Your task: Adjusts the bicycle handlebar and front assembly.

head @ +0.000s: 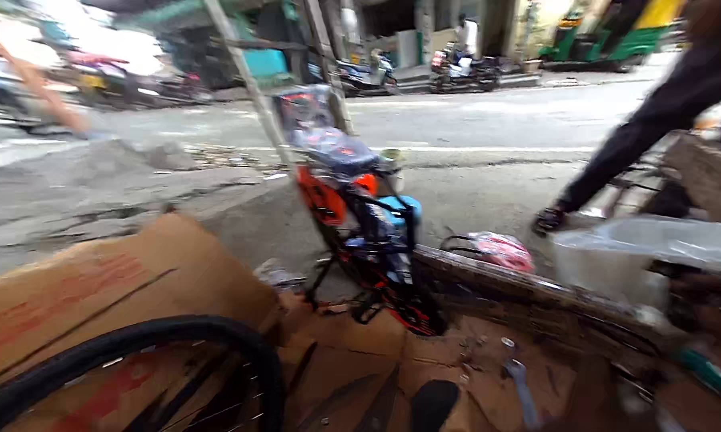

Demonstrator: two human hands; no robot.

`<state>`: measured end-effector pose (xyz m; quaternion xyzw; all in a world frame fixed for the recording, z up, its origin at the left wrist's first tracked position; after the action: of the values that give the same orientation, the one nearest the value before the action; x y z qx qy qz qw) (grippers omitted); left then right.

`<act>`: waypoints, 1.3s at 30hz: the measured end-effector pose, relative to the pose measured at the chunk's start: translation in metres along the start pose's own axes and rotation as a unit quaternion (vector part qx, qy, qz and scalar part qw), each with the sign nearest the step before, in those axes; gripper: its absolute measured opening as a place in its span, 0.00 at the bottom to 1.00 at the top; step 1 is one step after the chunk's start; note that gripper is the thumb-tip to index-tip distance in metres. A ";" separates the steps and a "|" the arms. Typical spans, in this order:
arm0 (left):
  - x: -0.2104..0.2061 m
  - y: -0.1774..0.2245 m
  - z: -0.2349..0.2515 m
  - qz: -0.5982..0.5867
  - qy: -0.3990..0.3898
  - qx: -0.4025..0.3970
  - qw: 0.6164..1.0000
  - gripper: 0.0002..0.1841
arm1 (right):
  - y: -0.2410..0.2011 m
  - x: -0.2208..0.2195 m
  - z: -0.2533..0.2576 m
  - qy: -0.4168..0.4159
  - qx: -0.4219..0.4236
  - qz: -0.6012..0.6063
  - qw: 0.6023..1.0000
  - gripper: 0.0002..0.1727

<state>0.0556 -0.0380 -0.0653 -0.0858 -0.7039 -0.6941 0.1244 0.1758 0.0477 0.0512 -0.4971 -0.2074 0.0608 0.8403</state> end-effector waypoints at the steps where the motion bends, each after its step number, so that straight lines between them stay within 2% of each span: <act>1: -0.007 -0.012 0.003 -0.015 0.027 -0.028 0.999 0.37 | -0.002 0.012 0.003 -0.040 -0.043 0.001 0.998 0.24; 3: -0.018 -0.025 0.010 -0.006 0.033 -0.026 0.999 0.41 | -0.005 0.024 0.013 -0.129 -0.100 0.049 0.985 0.29; 5: -0.023 -0.027 0.017 0.002 0.025 0.000 1.000 0.41 | -0.006 0.025 0.017 -0.156 -0.102 0.103 0.977 0.34; 7: -0.023 -0.027 0.020 0.002 0.018 0.015 1.000 0.40 | -0.010 0.017 0.013 -0.111 -0.087 0.106 0.984 0.33; 9: -0.024 -0.030 0.020 0.001 0.018 0.012 1.000 0.40 | -0.021 0.006 -0.003 -0.030 -0.087 0.036 0.995 0.30; 13: -0.025 -0.038 0.019 -0.028 0.037 -0.034 0.998 0.41 | -0.026 -0.029 -0.021 0.197 -0.035 -0.107 0.974 0.23; 15: -0.024 -0.038 0.019 -0.027 0.034 -0.033 0.999 0.41 | -0.022 -0.033 -0.023 0.214 -0.019 -0.110 0.970 0.22; 18: -0.024 -0.040 0.020 -0.021 0.024 -0.015 0.999 0.41 | -0.017 -0.025 -0.027 0.193 0.000 -0.063 0.979 0.28; 20: -0.024 -0.041 0.022 -0.020 0.028 -0.013 0.999 0.40 | -0.009 -0.022 -0.037 0.233 0.027 -0.076 0.969 0.25; 22: -0.024 -0.041 0.023 -0.021 0.028 -0.011 0.999 0.40 | 0.005 -0.025 -0.048 0.266 0.005 -0.082 0.961 0.19; 24: -0.025 -0.041 0.023 -0.024 0.036 -0.019 0.999 0.40 | 0.016 -0.031 -0.053 0.240 -0.053 -0.073 0.967 0.20; 28: -0.025 -0.040 0.023 -0.020 0.037 -0.022 0.999 0.41 | 0.016 -0.037 -0.041 0.127 -0.140 0.074 0.979 0.25; 32: -0.025 -0.040 0.022 -0.017 0.034 -0.007 0.999 0.39 | 0.021 -0.022 -0.022 -0.055 -0.135 0.228 0.963 0.23; 35: -0.026 -0.040 0.022 -0.015 0.035 -0.008 0.999 0.38 | 0.030 -0.011 -0.013 -0.134 -0.124 0.328 0.927 0.27; 37: -0.026 -0.039 0.023 -0.018 0.035 -0.010 0.999 0.39 | 0.029 -0.012 -0.012 -0.111 -0.134 0.320 0.931 0.25; 39: -0.026 -0.039 0.024 -0.024 0.037 -0.017 0.999 0.40 | 0.021 -0.019 -0.021 -0.031 -0.154 0.279 0.947 0.20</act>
<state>0.0672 -0.0139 -0.1107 -0.0456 -0.6890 -0.7112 0.1320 0.1693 0.0358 0.0187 -0.6564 -0.0930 0.2759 0.6960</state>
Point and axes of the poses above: each hand's wrist, its own z-axis towards the middle knuckle, its own x-axis out of the back of the hand, y = z × x, the point moved 3 cm from there along z, towards the middle knuckle, and after that the axes turned 2 degrees about z, right-handed, at the moved point
